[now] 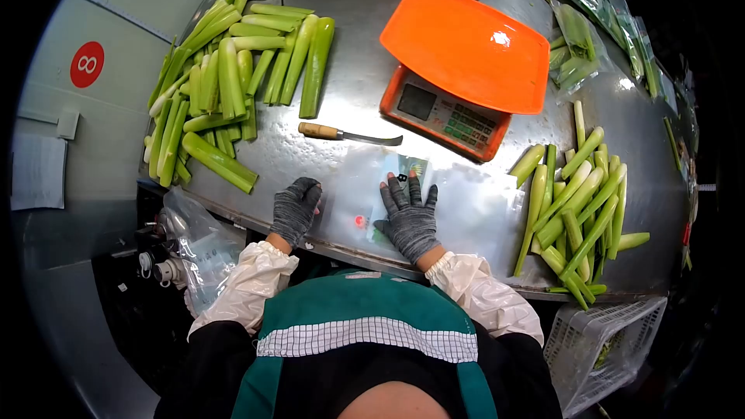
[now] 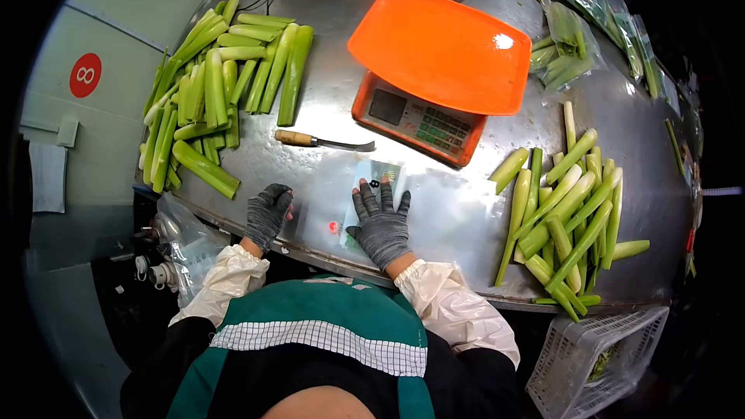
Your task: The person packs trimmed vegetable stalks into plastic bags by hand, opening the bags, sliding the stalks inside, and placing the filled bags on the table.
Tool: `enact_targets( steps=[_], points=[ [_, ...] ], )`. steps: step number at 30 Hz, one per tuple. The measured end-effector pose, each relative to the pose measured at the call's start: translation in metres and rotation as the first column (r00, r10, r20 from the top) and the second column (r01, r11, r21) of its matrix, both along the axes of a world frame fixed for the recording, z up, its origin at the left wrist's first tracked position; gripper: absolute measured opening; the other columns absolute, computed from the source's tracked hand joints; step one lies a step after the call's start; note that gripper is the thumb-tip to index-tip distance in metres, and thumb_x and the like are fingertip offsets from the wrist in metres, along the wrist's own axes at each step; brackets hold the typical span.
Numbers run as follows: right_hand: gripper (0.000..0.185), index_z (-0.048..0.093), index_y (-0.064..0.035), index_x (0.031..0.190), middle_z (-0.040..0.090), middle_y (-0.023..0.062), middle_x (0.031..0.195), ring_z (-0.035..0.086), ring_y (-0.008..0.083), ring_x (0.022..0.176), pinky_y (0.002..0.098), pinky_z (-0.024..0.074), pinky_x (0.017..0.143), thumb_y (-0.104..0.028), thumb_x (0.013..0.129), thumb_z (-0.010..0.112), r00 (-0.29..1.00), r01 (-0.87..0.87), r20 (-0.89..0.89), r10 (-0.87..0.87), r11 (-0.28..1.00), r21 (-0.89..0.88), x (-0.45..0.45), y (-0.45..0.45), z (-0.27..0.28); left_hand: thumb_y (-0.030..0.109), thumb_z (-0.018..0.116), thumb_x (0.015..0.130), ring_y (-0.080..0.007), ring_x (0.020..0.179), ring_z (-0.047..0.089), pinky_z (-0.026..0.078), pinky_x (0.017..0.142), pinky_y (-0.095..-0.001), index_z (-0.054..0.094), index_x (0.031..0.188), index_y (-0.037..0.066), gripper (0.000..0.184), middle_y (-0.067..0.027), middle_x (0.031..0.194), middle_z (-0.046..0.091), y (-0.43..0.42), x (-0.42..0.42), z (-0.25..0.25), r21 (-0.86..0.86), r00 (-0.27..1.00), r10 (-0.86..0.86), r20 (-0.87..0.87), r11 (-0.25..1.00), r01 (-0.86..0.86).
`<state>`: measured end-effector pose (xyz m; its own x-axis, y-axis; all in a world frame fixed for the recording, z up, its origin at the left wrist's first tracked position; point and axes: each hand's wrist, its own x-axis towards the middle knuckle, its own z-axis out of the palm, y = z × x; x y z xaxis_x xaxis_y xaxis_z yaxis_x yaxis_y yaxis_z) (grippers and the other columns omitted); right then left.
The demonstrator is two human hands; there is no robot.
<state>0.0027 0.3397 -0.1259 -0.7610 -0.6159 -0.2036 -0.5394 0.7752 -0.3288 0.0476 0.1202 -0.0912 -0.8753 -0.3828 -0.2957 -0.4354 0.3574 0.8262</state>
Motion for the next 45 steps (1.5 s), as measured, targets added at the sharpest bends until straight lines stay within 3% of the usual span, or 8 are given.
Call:
enact_targets(
  steps=[15, 23, 27, 33, 39, 41, 42, 45],
  points=[
    [0.036, 0.054, -0.0125, 0.110, 0.051, 0.0064, 0.117, 0.044, 0.0286, 0.110, 0.0405, 0.0335, 0.086, -0.014, 0.074, 0.055, 0.952, 0.037, -0.279, -0.127, 0.951, -0.306, 0.021, -0.010, 0.006, 0.027, 0.059, 0.079, -0.0279, 0.079, 0.058, 0.044, 0.074, -0.0327, 0.060, 0.090, 0.001, 0.029, -0.0155, 0.084, 0.061, 0.005, 0.011, -0.035, -0.039, 0.975, -0.050, -0.218, 0.998, 0.043],
    [0.041, 0.051, -0.0132, 0.114, 0.046, 0.0128, 0.121, 0.043, 0.0293, 0.110, 0.0443, 0.0320, 0.087, -0.021, 0.074, 0.058, 0.954, 0.038, -0.266, -0.137, 0.937, -0.346, 0.030, -0.011, 0.007, 0.027, 0.054, 0.082, -0.0228, 0.071, 0.059, 0.047, 0.067, -0.0295, 0.062, 0.087, 0.000, 0.028, -0.0134, 0.079, 0.061, -0.001, -0.024, -0.022, -0.077, 0.805, -0.592, -0.041, 0.805, 0.589],
    [0.047, 0.049, -0.0074, 0.115, 0.048, 0.0172, 0.116, 0.045, 0.0319, 0.105, 0.0428, 0.0341, 0.087, -0.021, 0.072, 0.060, 0.945, 0.151, -0.179, -0.274, 0.851, -0.503, 0.035, -0.006, 0.024, 0.010, 0.058, 0.078, -0.0128, 0.057, 0.056, 0.048, 0.050, -0.0267, 0.062, 0.082, -0.002, 0.013, -0.0078, 0.071, 0.060, -0.007, -0.018, -0.006, 0.677, 0.954, -0.224, 0.200, 0.735, 0.030],
    [0.028, 0.055, -0.0017, 0.090, 0.057, 0.0152, 0.081, 0.056, 0.0280, 0.069, 0.0339, 0.0453, 0.060, -0.026, 0.076, 0.061, 0.931, 0.310, 0.087, -0.353, 0.645, -0.698, 0.030, -0.018, 0.072, 0.008, 0.066, 0.071, -0.0115, 0.054, 0.055, 0.046, 0.049, -0.0239, 0.060, 0.079, -0.003, 0.015, -0.0081, 0.068, 0.060, -0.005, -0.019, 0.024, 0.542, 0.950, -0.263, 0.166, 0.829, 0.135],
    [0.042, 0.053, -0.0024, 0.073, 0.053, 0.0145, 0.065, 0.056, 0.0279, 0.059, 0.0351, 0.0435, 0.054, -0.044, 0.076, 0.056, 0.964, 0.251, 0.144, -0.224, 0.944, -0.215, 0.002, -0.048, 0.136, 0.021, 0.073, 0.065, -0.0129, 0.050, 0.053, 0.044, 0.048, -0.0257, 0.055, 0.070, 0.002, 0.026, -0.0069, 0.058, 0.056, 0.009, -0.013, 0.059, 0.469, 0.947, -0.316, 0.060, 0.846, 0.252],
    [0.043, 0.053, -0.0016, 0.070, 0.054, 0.0151, 0.063, 0.056, 0.0288, 0.058, 0.0367, 0.0434, 0.054, -0.044, 0.079, 0.053, 0.981, 0.182, 0.104, -0.165, 0.966, -0.185, -0.002, -0.058, 0.140, 0.026, 0.075, 0.061, -0.0151, 0.050, 0.052, 0.044, 0.049, -0.0284, 0.053, 0.069, 0.005, 0.031, -0.0074, 0.057, 0.054, 0.010, -0.005, 0.070, 0.300, 0.933, -0.351, -0.083, 0.884, 0.359],
    [0.042, 0.053, -0.0012, 0.070, 0.055, 0.0149, 0.061, 0.056, 0.0290, 0.057, 0.0371, 0.0434, 0.055, -0.041, 0.081, 0.051, 0.954, 0.198, 0.279, -0.107, 0.926, -0.320, -0.002, -0.061, 0.140, 0.019, 0.075, 0.062, -0.0098, 0.046, 0.044, 0.039, 0.044, -0.0254, 0.050, 0.070, 0.007, 0.029, -0.0011, 0.054, 0.044, 0.005, -0.005, 0.072, -0.394, 0.693, -0.576, -0.434, 0.813, 0.429],
    [0.032, 0.054, -0.0006, 0.069, 0.053, 0.0118, 0.052, 0.055, 0.0280, 0.053, 0.0368, 0.0432, 0.052, -0.028, 0.085, 0.049, 0.887, 0.205, 0.452, 0.097, 0.793, -0.573, 0.001, -0.082, 0.174, 0.020, 0.074, 0.062, -0.0124, 0.052, 0.044, 0.037, 0.047, -0.0266, 0.050, 0.071, 0.006, 0.030, -0.0030, 0.059, 0.043, -0.024, 0.017, 0.139, -0.067, 0.851, -0.462, -0.250, 0.885, 0.461]
  ],
)
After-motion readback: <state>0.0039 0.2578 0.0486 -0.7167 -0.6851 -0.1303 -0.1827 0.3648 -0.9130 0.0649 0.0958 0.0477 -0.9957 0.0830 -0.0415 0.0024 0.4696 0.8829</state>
